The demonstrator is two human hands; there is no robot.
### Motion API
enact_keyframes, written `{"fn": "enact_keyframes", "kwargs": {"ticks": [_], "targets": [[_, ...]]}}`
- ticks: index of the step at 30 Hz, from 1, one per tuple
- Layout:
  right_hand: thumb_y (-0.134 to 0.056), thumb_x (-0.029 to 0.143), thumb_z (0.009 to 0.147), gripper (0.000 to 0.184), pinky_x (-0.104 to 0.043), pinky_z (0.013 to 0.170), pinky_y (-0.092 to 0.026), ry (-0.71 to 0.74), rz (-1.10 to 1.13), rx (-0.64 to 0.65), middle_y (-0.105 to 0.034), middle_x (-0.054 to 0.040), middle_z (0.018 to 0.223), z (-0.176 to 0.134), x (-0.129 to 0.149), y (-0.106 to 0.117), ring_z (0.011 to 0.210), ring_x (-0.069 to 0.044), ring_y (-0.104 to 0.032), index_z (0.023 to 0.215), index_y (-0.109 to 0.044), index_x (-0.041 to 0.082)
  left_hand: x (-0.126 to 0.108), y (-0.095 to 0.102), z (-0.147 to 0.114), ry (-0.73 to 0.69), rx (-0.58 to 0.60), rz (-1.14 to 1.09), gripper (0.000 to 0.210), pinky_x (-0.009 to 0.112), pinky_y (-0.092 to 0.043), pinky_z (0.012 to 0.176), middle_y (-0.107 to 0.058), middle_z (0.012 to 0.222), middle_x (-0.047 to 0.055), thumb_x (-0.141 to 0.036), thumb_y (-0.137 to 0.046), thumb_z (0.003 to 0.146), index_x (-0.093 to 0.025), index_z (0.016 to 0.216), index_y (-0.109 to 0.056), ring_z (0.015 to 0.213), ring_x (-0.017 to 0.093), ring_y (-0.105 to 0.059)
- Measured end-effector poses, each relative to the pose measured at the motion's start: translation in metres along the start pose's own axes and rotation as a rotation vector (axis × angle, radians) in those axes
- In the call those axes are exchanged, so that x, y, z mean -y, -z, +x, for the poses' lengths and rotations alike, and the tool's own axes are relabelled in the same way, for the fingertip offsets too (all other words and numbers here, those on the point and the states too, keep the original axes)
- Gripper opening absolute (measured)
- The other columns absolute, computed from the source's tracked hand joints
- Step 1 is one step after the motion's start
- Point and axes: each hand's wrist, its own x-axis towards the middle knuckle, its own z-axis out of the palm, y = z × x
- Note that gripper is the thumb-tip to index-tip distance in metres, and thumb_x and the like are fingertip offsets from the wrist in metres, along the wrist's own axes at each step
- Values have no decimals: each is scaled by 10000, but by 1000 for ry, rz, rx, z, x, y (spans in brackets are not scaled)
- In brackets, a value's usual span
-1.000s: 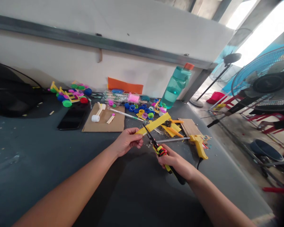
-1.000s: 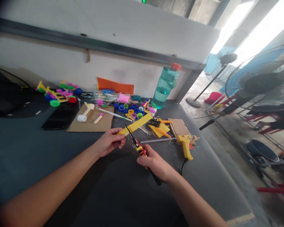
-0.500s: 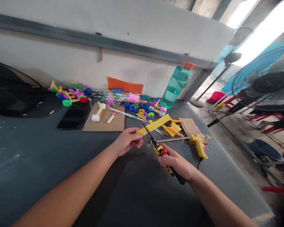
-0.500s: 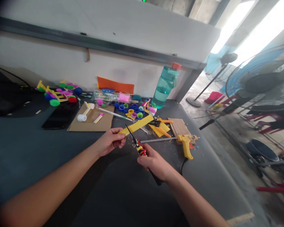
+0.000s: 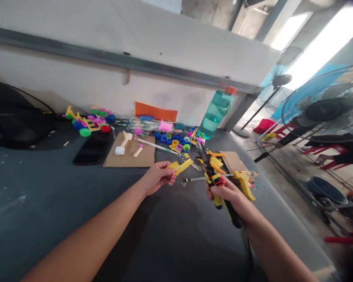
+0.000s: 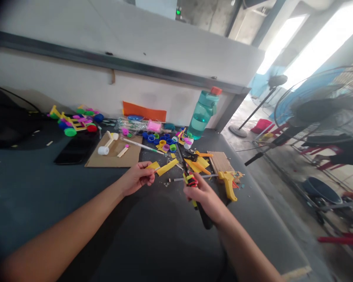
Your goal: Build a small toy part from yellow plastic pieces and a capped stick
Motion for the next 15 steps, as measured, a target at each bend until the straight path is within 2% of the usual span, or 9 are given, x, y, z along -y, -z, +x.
{"fn": "enact_keyframes", "kwargs": {"ticks": [3,5,7,9,11,15], "targets": [[-646,439,707,448,-323,730,-445,118,-349,-143,-629,-32,918,13,23,39,823,-214,-581,1087,-567,215,0,-1,0,8,9,20,284,164,-485,447,-623,546,6,-258,-794,624,-137,666,-540,472,80,-567],[-648,475,693,541,-353,784,-445,155,-704,-240,-640,-66,1012,33,37,69,927,-263,-583,1152,-563,203,0,-1,0,12,17,30,292,167,-488,450,-622,546,5,-259,-797,625,-139,660,-533,473,80,-567],[-656,475,667,587,-389,823,-432,121,-1095,-357,-635,-109,1078,62,44,99,1005,-315,-564,1173,-578,187,0,-1,0,12,21,35,297,172,-495,456,-625,550,6,-262,-800,622,-139,663,-533,477,82,-570],[-657,456,648,591,-400,820,-424,68,-1387,-337,-632,-144,1099,92,45,124,1050,-352,-540,1159,-600,165,1,-1,0,12,24,38,303,178,-499,457,-628,556,7,-264,-802,618,-139,668,-531,480,86,-577],[-654,436,641,559,-388,785,-421,-16,-1547,-272,-641,-146,1072,117,41,142,1012,-343,-550,1126,-613,162,2,0,0,8,30,39,303,179,-497,454,-629,562,7,-264,-800,620,-140,673,-528,481,89,-583],[-691,356,598,525,-363,773,-401,-53,-1615,-217,-644,-135,1067,148,26,159,970,-307,-555,1083,-632,164,2,0,-1,0,44,57,298,178,-497,468,-633,575,6,-267,-791,638,-139,681,-526,492,87,-588]]}}
